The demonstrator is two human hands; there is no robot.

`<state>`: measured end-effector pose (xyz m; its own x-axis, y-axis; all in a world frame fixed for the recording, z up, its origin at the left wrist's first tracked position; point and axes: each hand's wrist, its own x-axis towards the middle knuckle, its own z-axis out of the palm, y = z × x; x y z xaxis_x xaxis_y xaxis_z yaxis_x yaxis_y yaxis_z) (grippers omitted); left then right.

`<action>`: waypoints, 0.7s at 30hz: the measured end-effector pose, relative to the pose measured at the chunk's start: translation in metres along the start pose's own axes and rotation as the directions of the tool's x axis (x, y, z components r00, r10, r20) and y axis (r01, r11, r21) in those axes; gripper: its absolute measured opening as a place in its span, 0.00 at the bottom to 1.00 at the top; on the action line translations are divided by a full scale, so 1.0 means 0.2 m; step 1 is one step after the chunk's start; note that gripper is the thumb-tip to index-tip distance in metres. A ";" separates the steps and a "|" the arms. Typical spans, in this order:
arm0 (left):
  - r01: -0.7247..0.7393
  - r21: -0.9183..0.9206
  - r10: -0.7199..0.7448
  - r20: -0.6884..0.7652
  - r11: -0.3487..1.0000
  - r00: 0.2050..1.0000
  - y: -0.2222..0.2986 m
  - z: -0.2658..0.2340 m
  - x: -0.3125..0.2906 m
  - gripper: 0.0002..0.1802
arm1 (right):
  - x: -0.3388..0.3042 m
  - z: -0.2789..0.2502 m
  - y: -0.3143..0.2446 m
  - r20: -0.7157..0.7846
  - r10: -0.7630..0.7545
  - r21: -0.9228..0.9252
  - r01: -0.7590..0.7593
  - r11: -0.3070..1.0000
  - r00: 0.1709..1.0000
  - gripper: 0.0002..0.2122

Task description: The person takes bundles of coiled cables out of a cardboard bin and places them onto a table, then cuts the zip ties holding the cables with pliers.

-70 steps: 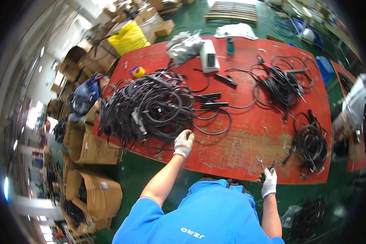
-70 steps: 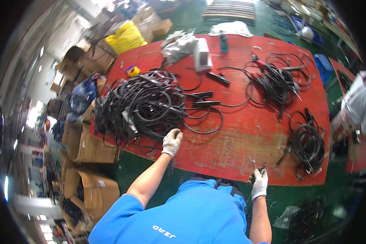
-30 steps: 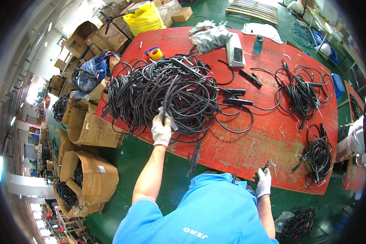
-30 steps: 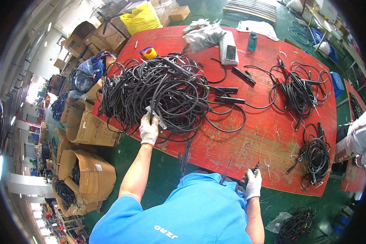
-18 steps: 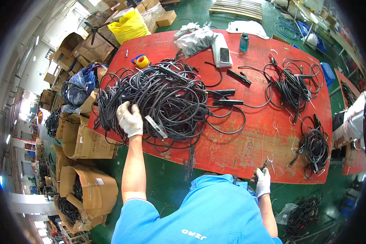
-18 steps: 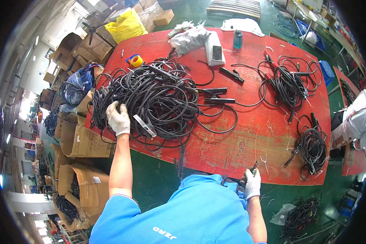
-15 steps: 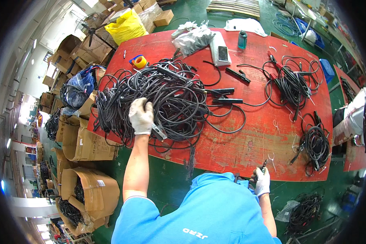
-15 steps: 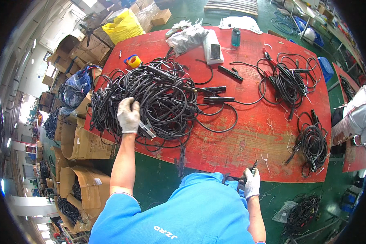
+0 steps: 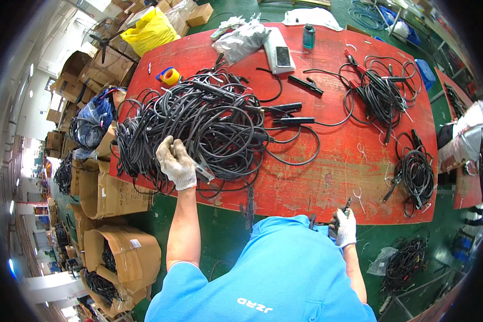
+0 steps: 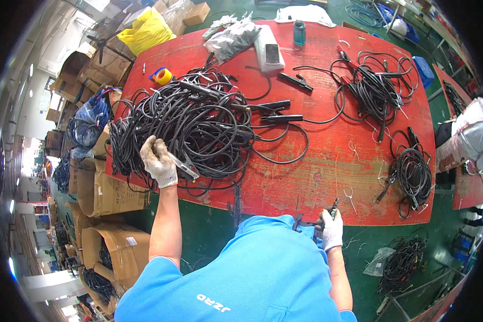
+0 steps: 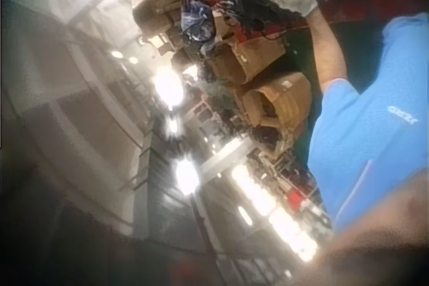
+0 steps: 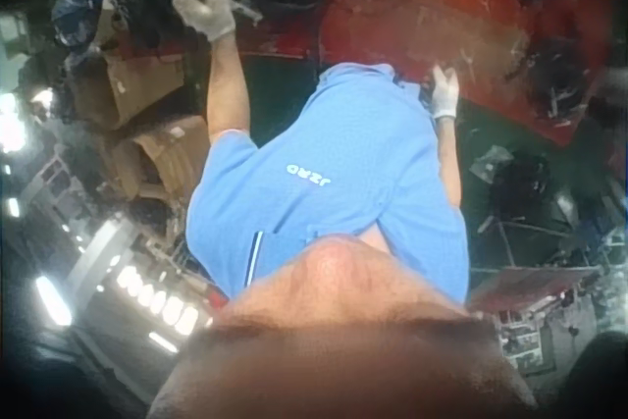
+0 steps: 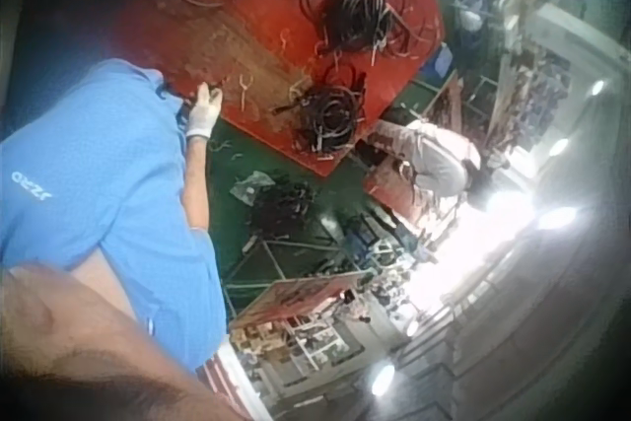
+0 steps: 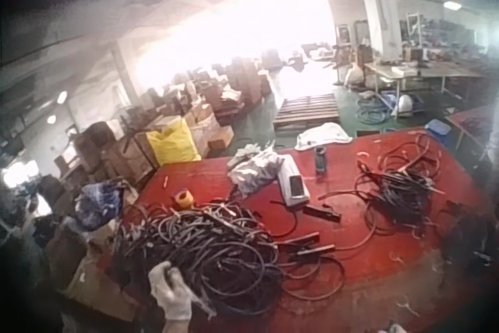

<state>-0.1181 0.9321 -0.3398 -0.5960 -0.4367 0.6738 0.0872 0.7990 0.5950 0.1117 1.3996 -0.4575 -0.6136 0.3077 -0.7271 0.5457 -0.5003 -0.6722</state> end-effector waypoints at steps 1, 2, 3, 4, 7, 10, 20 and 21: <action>-0.023 -0.054 0.020 -0.062 0.998 0.998 -0.08 -0.01 -0.03 0.10 | 0.01 0.00 0.00 0.026 0.014 -0.020 -0.014 1.000 1.000 0.10; 0.035 -0.018 -0.037 -0.067 0.999 0.997 -0.15 -0.05 -0.08 0.11 | 0.02 0.01 0.00 0.035 0.017 -0.029 -0.016 0.999 0.999 0.10; 0.282 -0.262 -0.301 -0.036 0.923 0.953 -0.18 -0.06 -0.14 0.11 | 0.03 0.02 0.00 0.042 -0.020 -0.087 0.023 0.996 0.999 0.09; 0.256 -0.251 -0.275 -0.045 0.934 0.960 -0.21 -0.08 -0.21 0.11 | 0.04 0.03 0.01 0.058 -0.057 -0.144 0.065 0.987 0.997 0.09; 0.261 0.016 -0.261 0.047 0.965 0.964 -0.22 -0.12 -0.39 0.16 | 0.05 0.04 -0.01 0.081 -0.062 -0.204 0.077 0.976 0.995 0.09; 0.548 0.304 -0.599 0.109 0.780 0.793 -0.04 -0.11 -0.46 0.28 | 0.02 0.06 -0.05 0.107 -0.042 -0.248 0.068 0.966 0.993 0.09; 0.647 0.240 -0.689 0.311 0.724 0.655 -0.13 -0.07 -0.41 0.28 | -0.02 0.04 -0.06 0.174 0.022 -0.282 0.028 0.959 0.985 0.10; 0.728 0.054 -0.681 0.406 0.683 0.609 -0.14 -0.09 -0.39 0.24 | 0.00 0.03 -0.03 0.184 0.002 -0.249 0.045 0.967 0.983 0.09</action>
<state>-0.0600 0.9375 -0.4012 -0.7464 -0.6427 -0.1728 -0.4173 0.2497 0.8738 0.1041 1.3984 -0.4525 -0.7069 0.1529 -0.6906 0.6428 -0.2685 -0.7175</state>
